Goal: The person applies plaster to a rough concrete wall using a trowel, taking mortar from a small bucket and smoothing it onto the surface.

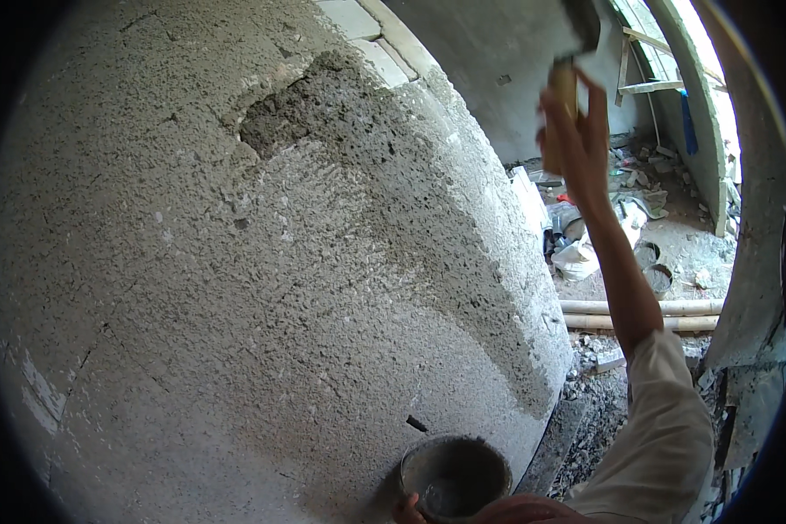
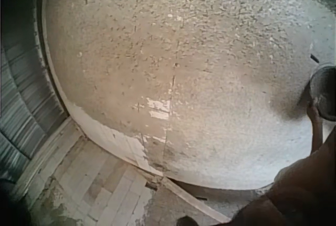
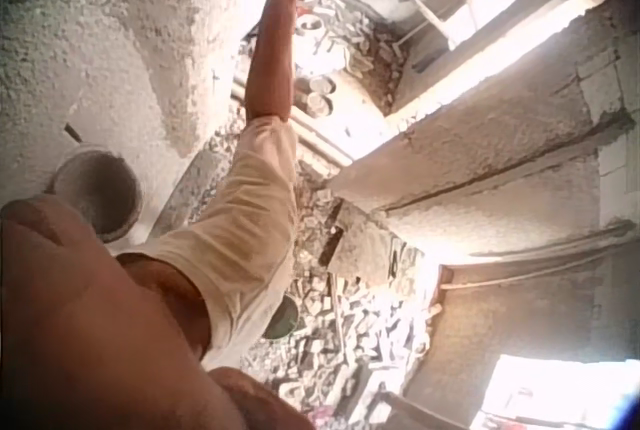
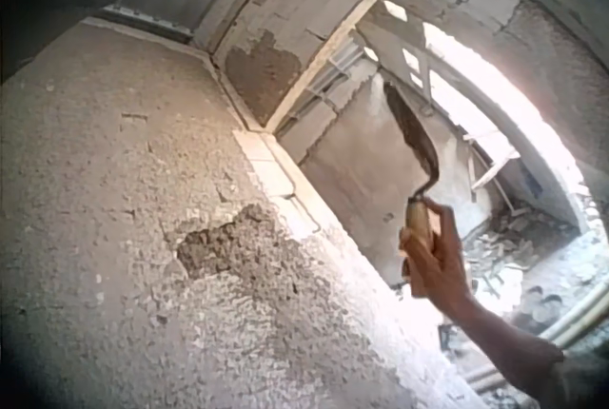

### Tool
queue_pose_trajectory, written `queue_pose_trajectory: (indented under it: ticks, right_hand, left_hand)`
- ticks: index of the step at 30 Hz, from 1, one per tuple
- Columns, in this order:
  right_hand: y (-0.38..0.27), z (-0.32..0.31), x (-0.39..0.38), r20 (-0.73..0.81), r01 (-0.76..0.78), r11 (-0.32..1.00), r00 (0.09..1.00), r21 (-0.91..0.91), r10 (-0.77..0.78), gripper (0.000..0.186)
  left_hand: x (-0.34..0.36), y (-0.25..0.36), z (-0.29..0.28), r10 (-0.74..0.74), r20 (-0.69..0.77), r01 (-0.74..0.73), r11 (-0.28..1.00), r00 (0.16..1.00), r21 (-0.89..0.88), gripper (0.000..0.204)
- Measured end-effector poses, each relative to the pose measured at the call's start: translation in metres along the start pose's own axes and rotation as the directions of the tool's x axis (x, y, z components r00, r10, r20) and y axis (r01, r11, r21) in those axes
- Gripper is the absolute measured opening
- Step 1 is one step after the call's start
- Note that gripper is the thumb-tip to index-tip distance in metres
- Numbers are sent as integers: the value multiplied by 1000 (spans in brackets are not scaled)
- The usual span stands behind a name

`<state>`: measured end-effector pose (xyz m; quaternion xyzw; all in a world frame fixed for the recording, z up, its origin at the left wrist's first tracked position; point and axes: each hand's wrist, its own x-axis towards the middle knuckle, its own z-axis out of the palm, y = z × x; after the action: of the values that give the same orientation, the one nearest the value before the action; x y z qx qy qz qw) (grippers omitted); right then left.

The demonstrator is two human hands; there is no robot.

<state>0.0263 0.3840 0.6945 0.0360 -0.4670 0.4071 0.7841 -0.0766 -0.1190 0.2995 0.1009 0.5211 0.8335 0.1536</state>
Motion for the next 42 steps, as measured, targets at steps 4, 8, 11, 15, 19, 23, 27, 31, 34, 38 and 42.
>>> queue_pose_trajectory:
  ticks: [4, 8, 11, 15, 19, 23, 27, 31, 34, 38, 42]
  right_hand:
    - [13, 61, 96, -273, 460, 849, 808, -262, -522, 44]
    - [53, 150, 120, -305, 372, 804, 785, -463, -539, 44]
    - [85, 246, 87, 190, -40, 933, 975, -358, 114, 46]
    - [-31, 324, -92, 830, 121, 972, 507, 201, -235, 44]
    - [-98, 213, -223, 885, -413, 794, 338, 446, -321, 54]
    - [-42, 93, -266, 988, -492, 857, 97, 156, -124, 60]
    - [5, -17, -251, 967, -30, 994, -237, -104, 94, 43]
    - [-9, -44, -277, 900, 285, 937, -325, -200, 291, 34]
    - [-8, -63, -300, 918, 375, 889, -188, -261, 349, 38]
    - [-36, -72, -320, 895, 560, 796, -200, -231, 400, 44]
    - [-49, -72, -306, 762, 496, 846, -466, -196, 450, 34]
  left_hand:
    - [-18, -27, 2, 86, -476, -102, 995, 875, -7, 10]
    - [-42, -70, -61, 195, -696, -127, 981, 691, 149, 11]
    - [-55, -34, -21, 177, -620, -44, 974, 764, 223, 10]
    - [-63, 19, 43, 186, -507, -195, 980, 841, 36, 16]
    - [-41, -5, 19, 278, -315, -334, 932, 907, -141, 29]
    - [-21, -2, 46, 252, -581, -297, 955, 774, 18, 36]
    - [3, 11, 34, 208, -519, -218, 975, 829, 43, 46]
    - [9, 62, 59, 146, -406, -174, 984, 902, -32, 33]
    - [36, 57, 80, 175, -225, -174, 984, 958, 23, 29]
    - [49, 62, 94, 275, -82, -269, 960, 958, 78, 23]
    - [46, 61, 91, 256, -80, -255, 967, 963, 20, 23]
